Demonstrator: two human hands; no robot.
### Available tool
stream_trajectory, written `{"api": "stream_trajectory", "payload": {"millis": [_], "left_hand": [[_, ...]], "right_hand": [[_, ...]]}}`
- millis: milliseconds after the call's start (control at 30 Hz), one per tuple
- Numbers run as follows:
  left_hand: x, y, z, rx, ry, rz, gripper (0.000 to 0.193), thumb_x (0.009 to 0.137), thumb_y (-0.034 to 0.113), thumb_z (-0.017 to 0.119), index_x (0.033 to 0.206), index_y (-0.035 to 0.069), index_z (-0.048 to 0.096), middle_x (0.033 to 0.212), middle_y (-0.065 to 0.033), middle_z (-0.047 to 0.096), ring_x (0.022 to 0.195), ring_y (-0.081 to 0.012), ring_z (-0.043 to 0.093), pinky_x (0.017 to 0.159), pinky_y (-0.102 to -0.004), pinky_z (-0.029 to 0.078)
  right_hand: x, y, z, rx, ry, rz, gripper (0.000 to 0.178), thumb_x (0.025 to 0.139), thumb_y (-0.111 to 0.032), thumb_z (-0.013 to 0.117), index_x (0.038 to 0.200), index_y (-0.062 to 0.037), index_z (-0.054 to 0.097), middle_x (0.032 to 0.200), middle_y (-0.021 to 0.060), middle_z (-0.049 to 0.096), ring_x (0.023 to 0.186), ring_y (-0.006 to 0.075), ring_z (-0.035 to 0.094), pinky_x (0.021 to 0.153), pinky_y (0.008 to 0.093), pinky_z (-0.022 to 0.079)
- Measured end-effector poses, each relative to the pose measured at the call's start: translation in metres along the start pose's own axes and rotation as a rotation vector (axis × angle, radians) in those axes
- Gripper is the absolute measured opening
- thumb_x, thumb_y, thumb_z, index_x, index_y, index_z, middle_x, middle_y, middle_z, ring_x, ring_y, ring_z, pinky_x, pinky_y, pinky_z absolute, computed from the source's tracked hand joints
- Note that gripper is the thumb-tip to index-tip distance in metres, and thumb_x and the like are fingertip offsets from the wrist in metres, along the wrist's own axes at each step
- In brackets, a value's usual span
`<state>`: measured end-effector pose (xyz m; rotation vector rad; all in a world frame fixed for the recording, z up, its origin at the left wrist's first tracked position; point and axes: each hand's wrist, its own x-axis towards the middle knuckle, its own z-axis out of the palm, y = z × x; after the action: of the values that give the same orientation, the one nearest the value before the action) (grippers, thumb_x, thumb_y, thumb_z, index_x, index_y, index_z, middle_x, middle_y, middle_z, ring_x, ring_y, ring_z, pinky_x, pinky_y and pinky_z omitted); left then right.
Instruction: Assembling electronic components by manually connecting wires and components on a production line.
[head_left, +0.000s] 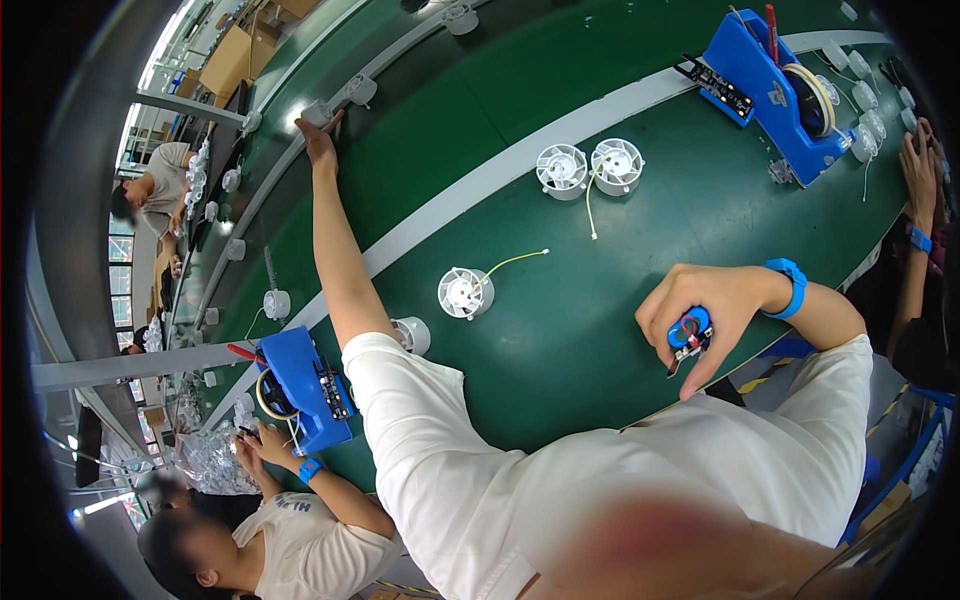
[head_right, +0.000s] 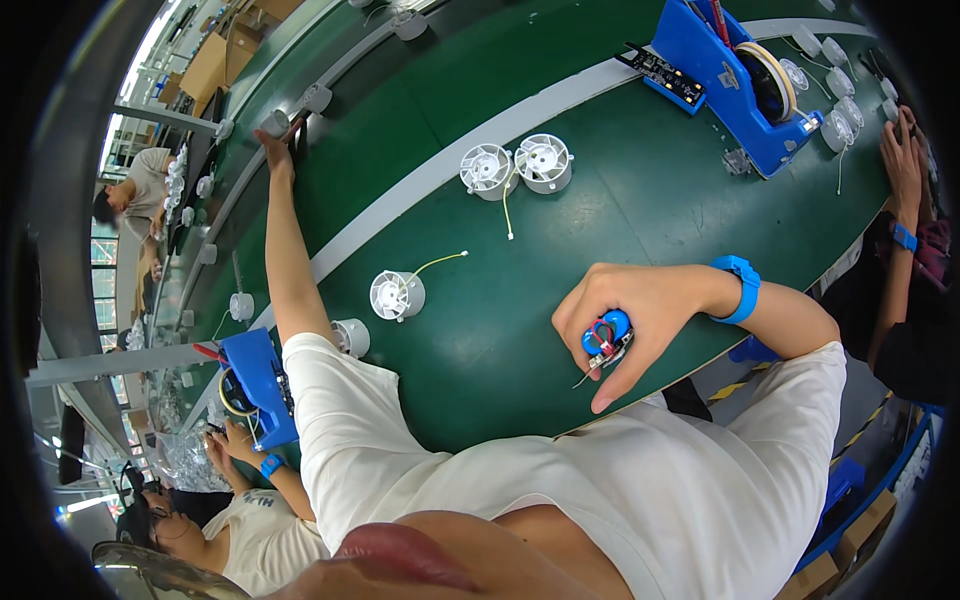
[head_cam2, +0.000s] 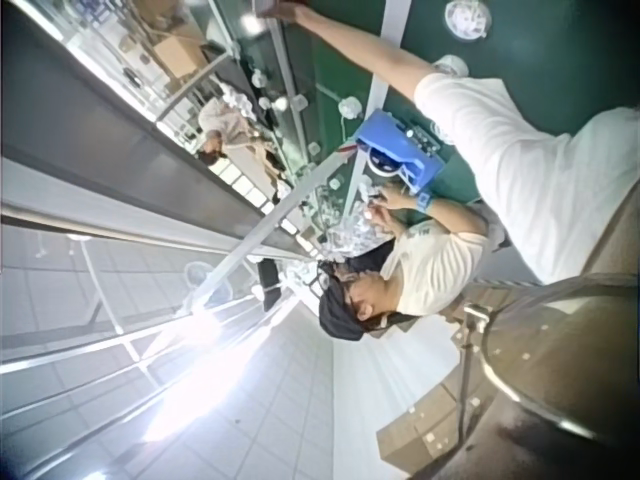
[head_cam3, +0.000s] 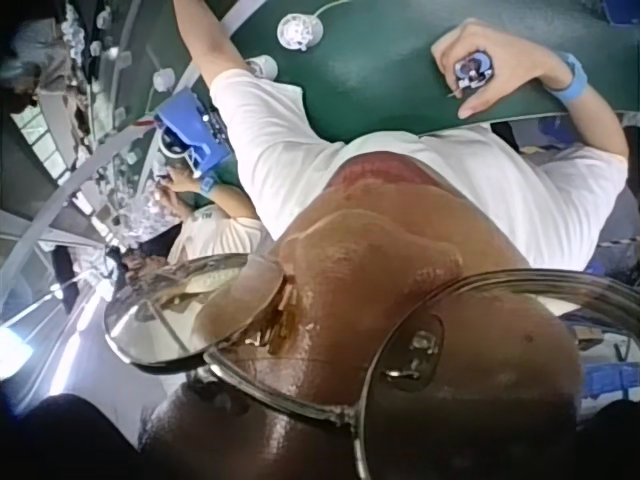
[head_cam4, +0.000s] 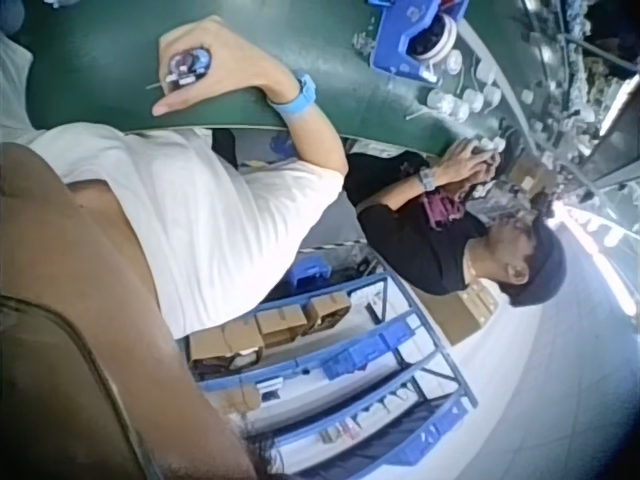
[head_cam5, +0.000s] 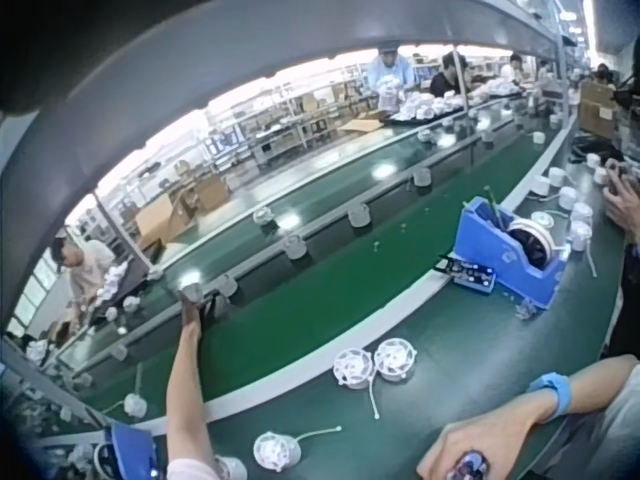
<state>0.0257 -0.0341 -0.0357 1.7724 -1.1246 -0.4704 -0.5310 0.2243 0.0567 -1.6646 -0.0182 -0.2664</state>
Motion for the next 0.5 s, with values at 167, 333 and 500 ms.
{"api": "stream_trajectory", "payload": {"millis": [167,333,500], "left_hand": [[0.025,-0.024,-0.028,0.490,-0.021,0.069,0.084,0.092,0.071,0.007,0.151,0.013,0.018,0.126,-0.0219,0.059,0.126,-0.0395,0.047,0.106,-0.0465,0.031],[0.009,-0.011,-0.002,0.603,-0.061,0.155,0.084,0.092,0.072,0.008,0.149,0.014,0.025,0.127,-0.0269,0.056,0.118,-0.0478,0.051,0.105,-0.0492,0.032],[0.009,-0.020,-0.033,0.401,0.133,0.039,0.091,0.089,0.075,0.007,0.147,0.009,0.030,0.125,-0.0235,0.059,0.120,-0.0432,0.053,0.108,-0.0454,0.030]], "right_hand": [[0.005,-0.001,0.002,0.006,-0.026,0.005,0.024,0.066,-0.018,0.087,0.071,-0.0038,0.068,0.071,0.0033,0.061,0.059,0.0128,0.057,0.049,0.0245,0.040],[0.003,0.008,0.002,0.018,-0.005,0.059,0.024,0.067,-0.018,0.086,0.072,-0.0036,0.068,0.071,0.0031,0.062,0.059,0.0127,0.057,0.049,0.0243,0.041],[0.007,0.009,0.002,0.025,-0.022,0.031,0.024,0.067,-0.017,0.086,0.072,-0.0034,0.067,0.072,0.0031,0.062,0.059,0.0125,0.057,0.049,0.0243,0.041]]}}
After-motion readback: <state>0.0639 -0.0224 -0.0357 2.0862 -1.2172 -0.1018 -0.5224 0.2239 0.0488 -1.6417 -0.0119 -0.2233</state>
